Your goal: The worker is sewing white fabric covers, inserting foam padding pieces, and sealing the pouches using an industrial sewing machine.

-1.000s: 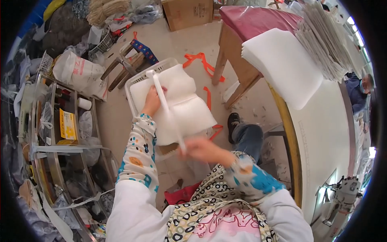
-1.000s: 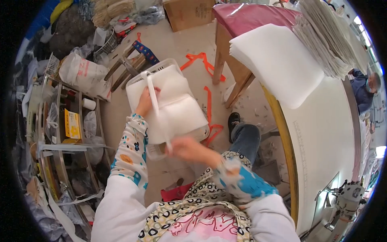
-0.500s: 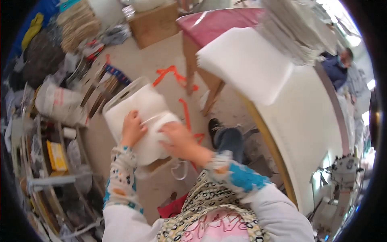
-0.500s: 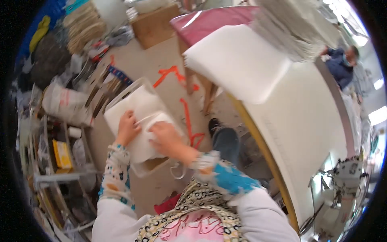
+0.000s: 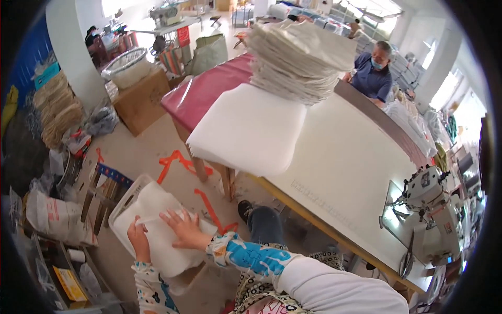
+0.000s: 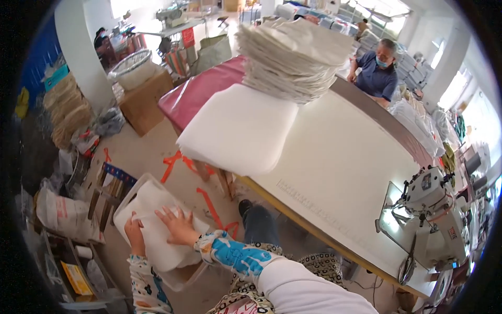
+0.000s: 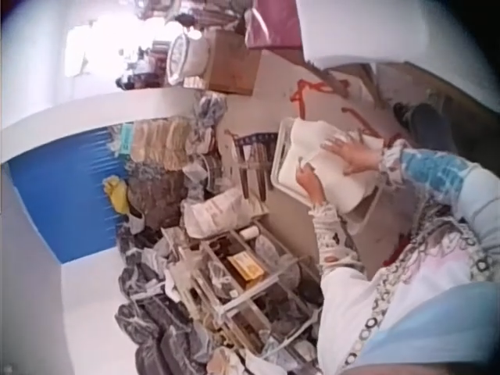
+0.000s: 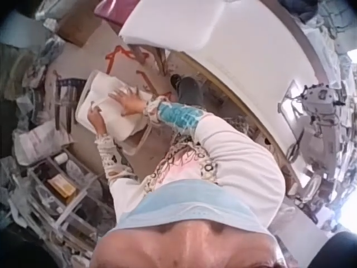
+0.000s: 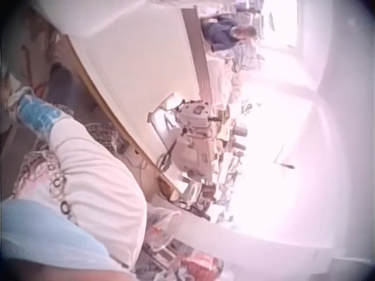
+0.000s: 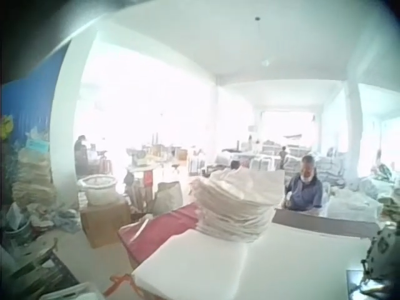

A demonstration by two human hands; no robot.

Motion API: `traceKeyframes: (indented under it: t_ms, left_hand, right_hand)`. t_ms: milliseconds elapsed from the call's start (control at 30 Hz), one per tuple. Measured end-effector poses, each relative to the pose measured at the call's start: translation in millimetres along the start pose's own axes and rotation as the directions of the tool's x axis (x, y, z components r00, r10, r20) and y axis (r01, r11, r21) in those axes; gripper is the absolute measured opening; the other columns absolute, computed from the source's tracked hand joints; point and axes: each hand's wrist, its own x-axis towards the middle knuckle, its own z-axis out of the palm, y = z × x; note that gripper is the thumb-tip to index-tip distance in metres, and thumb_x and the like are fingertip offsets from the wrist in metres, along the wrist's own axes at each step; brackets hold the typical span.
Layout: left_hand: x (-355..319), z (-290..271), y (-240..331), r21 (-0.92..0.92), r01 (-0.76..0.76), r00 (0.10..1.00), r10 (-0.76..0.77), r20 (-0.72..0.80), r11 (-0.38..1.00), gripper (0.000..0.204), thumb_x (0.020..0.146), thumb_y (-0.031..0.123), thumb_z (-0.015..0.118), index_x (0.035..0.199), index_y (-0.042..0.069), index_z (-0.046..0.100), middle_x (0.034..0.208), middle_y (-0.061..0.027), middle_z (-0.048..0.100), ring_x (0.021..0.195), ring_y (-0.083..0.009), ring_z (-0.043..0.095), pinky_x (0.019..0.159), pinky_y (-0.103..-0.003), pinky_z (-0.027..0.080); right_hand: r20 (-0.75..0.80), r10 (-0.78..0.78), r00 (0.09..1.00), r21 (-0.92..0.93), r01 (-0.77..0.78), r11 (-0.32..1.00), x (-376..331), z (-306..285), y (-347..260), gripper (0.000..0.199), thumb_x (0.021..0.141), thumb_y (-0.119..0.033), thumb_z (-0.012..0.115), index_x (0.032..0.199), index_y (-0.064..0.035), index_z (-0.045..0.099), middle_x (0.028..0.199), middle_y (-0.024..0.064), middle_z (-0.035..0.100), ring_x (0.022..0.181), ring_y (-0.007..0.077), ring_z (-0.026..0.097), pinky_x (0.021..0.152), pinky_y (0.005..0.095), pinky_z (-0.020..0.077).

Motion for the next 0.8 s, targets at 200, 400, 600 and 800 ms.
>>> traceKeyframes:
  t_ms: [200, 400, 600, 800]
  left_hand:
    - [-23, 11, -26, 0.350, -0.034, 0.995, 0.066, -0.079, 0.936, 0.034, 0.095, 0.013, 0.050, 0.118, -0.004, 0.069, 0.083, -0.0071, 0.067, 0.074, -0.0193, 0.062, 0.071, -0.033, 0.050]
    - [-17, -10, -29, 0.509, -0.017, 1.000, 0.011, 0.014, 0.860, 0.026, 0.092, 0.017, 0.055, 0.099, 0.000, 0.072, 0.087, -0.0166, 0.069, 0.077, -0.0304, 0.066, 0.073, -0.039, 0.051]
    - [30, -27, -10, 0.554, -0.133, 0.991, 0.099, 0.091, 0.822, 0.016, 0.086, 0.013, 0.063, 0.085, -0.002, 0.067, 0.079, -0.0205, 0.068, 0.074, -0.0356, 0.067, 0.071, -0.044, 0.052]
    - [80, -52, -11, 0.662, -0.114, 0.975, 0.212, -0.069, 0.741, 0.013, 0.081, 0.010, 0.073, 0.082, -0.001, 0.066, 0.076, -0.0175, 0.066, 0.075, -0.0356, 0.065, 0.071, -0.045, 0.052]
  right_hand:
    - [0.105, 0.040, 0.994, 0.001, -0.040, 0.999, -6, 12, -7, 0.116, 0.069, -0.036, 0.088, 0.164, -0.0279, 0.022, 0.172, 0.0088, 0.013, 0.153, 0.0477, 0.015, 0.105, 0.0843, 0.0229]
    - [-0.279, -0.161, 0.947, -0.123, 0.131, 0.984, -17, 42, -15, 0.088, 0.075, -0.031, 0.082, 0.154, -0.0227, 0.043, 0.164, 0.0177, 0.029, 0.150, 0.0456, 0.025, 0.116, 0.0703, 0.0253]
    - [-0.203, -0.374, 0.905, -0.025, 0.377, 0.926, -27, 63, -5, 0.040, 0.092, -0.013, 0.058, 0.131, -0.0162, 0.066, 0.153, 0.0198, 0.046, 0.145, 0.0416, 0.039, 0.121, 0.0587, 0.0277]
    - [-0.034, -0.361, 0.932, -0.087, 0.357, 0.930, -34, 38, -1, 0.041, 0.091, -0.013, 0.060, 0.131, -0.0192, 0.068, 0.154, 0.0190, 0.046, 0.146, 0.0416, 0.038, 0.120, 0.0582, 0.0288]
